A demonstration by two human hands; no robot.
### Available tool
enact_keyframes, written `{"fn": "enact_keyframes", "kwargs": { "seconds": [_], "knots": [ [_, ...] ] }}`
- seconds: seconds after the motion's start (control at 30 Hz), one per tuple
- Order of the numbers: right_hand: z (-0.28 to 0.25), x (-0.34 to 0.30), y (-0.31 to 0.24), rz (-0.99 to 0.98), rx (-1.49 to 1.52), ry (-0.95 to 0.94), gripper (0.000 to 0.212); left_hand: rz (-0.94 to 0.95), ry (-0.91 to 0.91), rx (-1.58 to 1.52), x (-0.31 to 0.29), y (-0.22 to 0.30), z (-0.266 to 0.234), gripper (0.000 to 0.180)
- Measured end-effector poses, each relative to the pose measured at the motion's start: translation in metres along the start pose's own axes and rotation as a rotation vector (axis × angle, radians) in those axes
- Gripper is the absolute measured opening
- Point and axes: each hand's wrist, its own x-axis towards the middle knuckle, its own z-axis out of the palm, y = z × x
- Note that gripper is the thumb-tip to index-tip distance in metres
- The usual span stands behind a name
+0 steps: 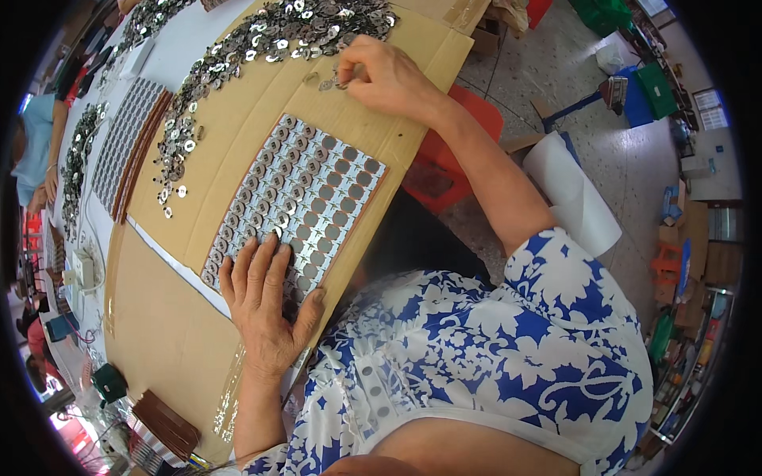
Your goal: The person assembles components by picking up metal pieces from cardboard and inserting them one by one into slots on a panel board by hand.
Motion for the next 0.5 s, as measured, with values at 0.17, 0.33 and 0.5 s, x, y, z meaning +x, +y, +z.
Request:
{"fn": "enact_keyframes", "kwargs": {
  "seconds": [0.17,0.33,0.5],
  "knots": [
    [0.004,-0.028,-0.002,0.234,0.060,0.173,0.016,0.002,-0.001,-0.020,-0.003,0.002,-0.007,0.065],
    [0.013,-0.052,-0.016,0.248,0.320,0.336,0.021,0.019,0.000,-0.017,-0.001,0.001,-0.006,0.065],
    [0.022,-0.062,-0.008,0.295,0.420,0.504,0.020,0.015,0.007,-0.019,-0.002,0.001,-0.005,0.066]
  ]
}}
